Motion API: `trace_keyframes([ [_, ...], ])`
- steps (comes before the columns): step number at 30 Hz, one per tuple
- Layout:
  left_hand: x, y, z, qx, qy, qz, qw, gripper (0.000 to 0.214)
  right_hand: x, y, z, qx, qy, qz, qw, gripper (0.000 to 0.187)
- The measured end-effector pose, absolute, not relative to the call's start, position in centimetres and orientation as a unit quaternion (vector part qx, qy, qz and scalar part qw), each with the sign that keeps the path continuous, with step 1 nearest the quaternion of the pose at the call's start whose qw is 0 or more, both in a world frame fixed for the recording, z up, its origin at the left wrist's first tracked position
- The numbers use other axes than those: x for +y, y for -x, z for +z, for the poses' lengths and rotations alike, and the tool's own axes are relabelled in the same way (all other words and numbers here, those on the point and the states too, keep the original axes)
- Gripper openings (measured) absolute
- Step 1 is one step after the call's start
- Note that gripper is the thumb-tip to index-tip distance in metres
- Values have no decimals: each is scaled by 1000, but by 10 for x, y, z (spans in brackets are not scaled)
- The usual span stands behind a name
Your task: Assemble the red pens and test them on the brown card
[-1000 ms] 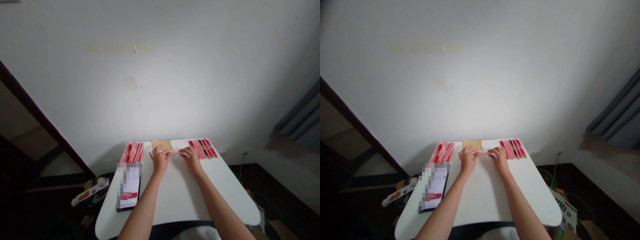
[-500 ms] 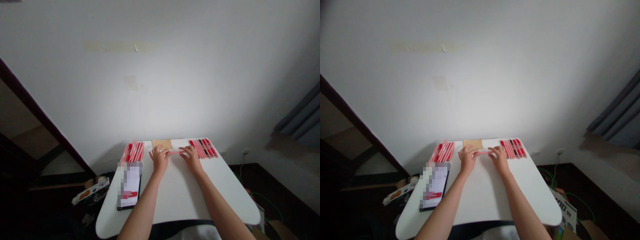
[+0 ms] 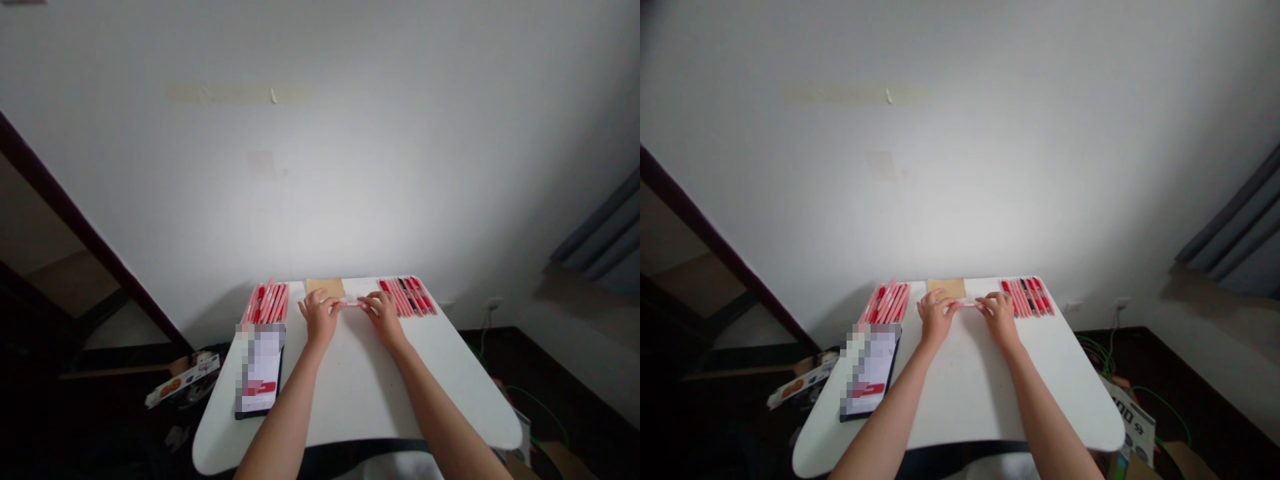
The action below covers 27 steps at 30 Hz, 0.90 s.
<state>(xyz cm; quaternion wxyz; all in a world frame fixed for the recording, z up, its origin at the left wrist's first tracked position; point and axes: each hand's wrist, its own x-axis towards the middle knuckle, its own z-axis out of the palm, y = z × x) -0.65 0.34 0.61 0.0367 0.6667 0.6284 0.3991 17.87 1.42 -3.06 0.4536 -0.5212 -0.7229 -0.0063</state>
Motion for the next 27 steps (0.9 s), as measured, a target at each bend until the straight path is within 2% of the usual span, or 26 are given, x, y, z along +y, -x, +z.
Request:
trace_keyframes([
  [6, 5, 7, 5, 632, -669, 391, 31, 12, 17, -181, -32, -728, 509, -8, 459, 29],
  [11, 3, 6, 6, 622, -676, 393, 38, 11, 16, -180, -28, -731, 493, -5, 471, 21],
  [21, 4, 6, 7, 610, -677, 410, 38, 8, 12, -178, -25, -724, 510, 7, 464, 29],
  [27, 2, 6, 8, 623, -673, 397, 38, 9, 13, -178, -28, -724, 520, 9, 454, 28],
])
